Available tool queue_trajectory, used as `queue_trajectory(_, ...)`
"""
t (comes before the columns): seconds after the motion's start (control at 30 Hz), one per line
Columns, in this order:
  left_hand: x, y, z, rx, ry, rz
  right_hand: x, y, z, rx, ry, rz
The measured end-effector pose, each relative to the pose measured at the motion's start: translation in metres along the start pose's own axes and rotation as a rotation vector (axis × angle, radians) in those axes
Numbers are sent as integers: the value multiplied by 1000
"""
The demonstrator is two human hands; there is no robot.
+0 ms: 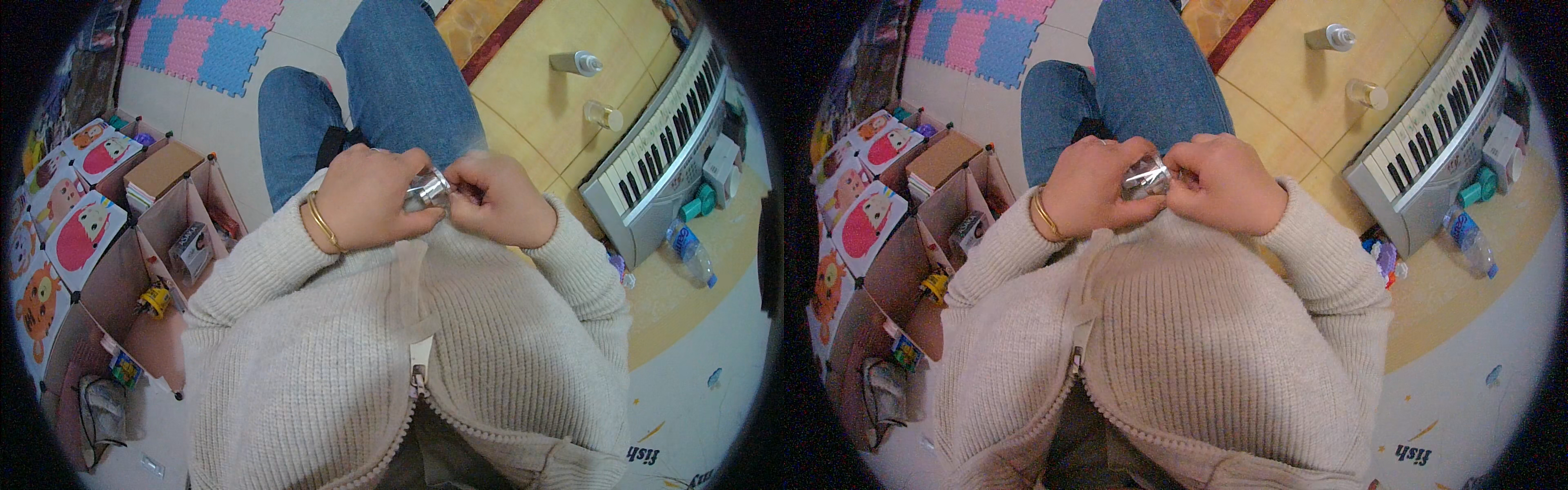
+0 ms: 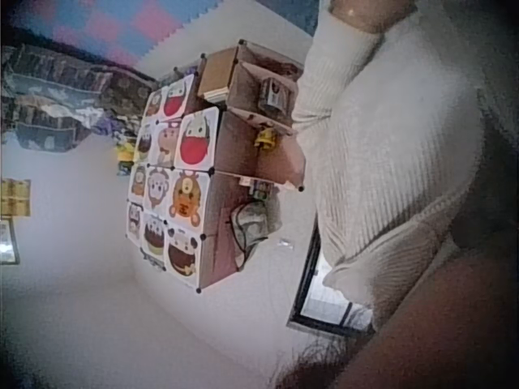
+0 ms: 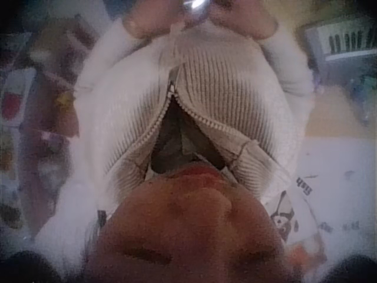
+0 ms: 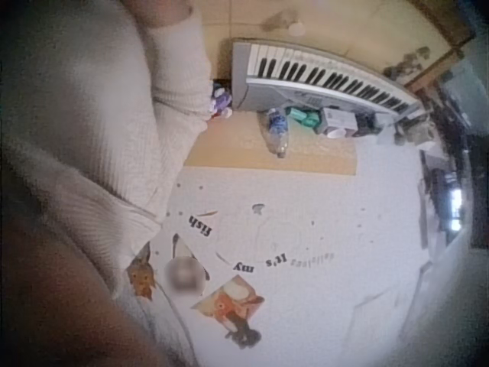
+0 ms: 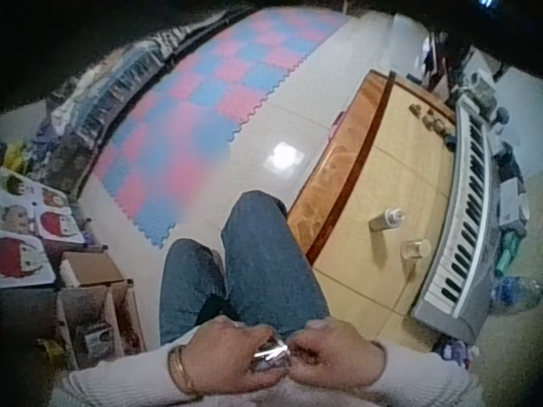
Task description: The person sits on the floor and handles a silver bottle and a small clear container. They unscrew the bottle cap, place it down, then pick up the clear container and screw it onto the bottle. They continue to tighten the connection between the two parts.
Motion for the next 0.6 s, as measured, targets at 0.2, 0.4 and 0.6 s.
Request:
queue_trajectory(0.2, -8, 13, -37, -330, 183, 48, -29, 31, 42, 278, -145, 274)
queue_trajectory(0.4, 1, 7, -35, -681, -166, 54, -46, 44, 141, 757, -329, 500)
queue_trajectory(0.6, 17, 11, -18, -545, -163, 72, -80, 8, 279, 726, -749, 365)
Point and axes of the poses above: each hand's wrist, its own x-axis towards the middle knuckle, its own y-axis out of the back of the hand, z = x × y, the point moved 9 cm from there along x, towards the middle knuckle, and after that the axes turned 14 degrees about -z, right-handed, at the moved point
